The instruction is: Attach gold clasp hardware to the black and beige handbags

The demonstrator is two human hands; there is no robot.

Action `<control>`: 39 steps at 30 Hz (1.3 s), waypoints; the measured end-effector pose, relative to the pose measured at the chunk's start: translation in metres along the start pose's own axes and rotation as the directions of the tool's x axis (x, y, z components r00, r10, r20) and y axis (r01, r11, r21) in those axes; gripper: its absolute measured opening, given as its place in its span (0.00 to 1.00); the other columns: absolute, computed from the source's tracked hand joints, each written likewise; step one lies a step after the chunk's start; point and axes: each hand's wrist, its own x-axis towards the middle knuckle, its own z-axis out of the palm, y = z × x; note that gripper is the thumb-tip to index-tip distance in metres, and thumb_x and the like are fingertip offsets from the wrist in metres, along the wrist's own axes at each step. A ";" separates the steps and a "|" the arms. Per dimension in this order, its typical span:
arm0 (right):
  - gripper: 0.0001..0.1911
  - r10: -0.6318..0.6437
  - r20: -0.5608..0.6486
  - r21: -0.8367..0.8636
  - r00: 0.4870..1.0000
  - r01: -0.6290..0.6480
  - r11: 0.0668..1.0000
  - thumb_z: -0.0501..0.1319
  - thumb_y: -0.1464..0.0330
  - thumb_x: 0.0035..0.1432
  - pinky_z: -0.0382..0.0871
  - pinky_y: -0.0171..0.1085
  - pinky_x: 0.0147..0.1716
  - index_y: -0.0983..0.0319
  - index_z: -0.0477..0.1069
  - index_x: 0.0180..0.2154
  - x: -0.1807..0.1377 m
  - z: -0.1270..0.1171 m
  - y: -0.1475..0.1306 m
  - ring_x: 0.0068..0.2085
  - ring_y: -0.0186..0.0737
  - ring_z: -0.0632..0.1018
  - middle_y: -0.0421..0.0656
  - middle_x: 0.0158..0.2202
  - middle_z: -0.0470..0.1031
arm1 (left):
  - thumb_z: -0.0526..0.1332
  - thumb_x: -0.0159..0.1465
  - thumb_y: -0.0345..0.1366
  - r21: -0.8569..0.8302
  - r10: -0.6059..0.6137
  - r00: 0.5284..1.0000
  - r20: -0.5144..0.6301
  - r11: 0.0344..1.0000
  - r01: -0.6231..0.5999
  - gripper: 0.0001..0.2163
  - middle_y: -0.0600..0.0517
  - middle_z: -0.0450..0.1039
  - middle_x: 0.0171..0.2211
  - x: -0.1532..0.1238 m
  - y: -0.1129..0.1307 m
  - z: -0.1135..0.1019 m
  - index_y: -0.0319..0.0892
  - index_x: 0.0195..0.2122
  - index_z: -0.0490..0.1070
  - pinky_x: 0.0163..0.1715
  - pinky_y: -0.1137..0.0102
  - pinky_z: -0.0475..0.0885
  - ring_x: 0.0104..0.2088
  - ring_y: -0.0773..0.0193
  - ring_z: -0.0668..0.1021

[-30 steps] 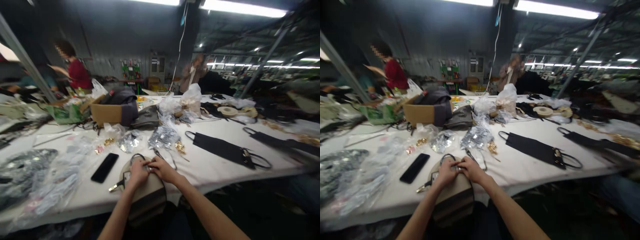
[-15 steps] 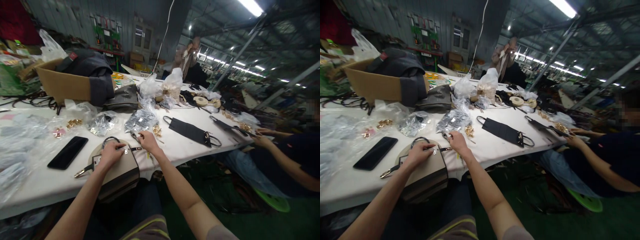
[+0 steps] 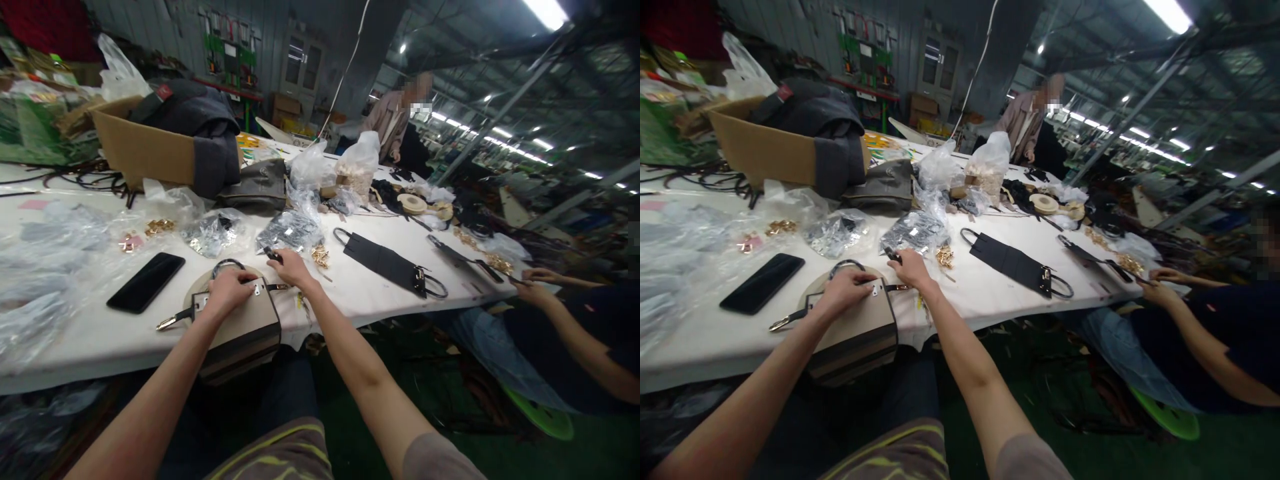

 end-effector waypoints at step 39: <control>0.38 0.078 -0.245 0.749 0.967 0.137 0.649 0.65 0.39 0.69 0.56 0.37 0.24 0.58 0.57 0.22 -0.034 0.028 -0.113 0.25 0.34 0.61 0.37 0.21 0.57 | 0.65 0.62 0.31 -0.011 -0.016 1.000 -0.024 1.000 0.016 0.16 0.41 0.86 0.53 0.004 -0.005 0.007 0.50 0.47 0.89 0.61 0.45 0.71 0.59 0.35 0.80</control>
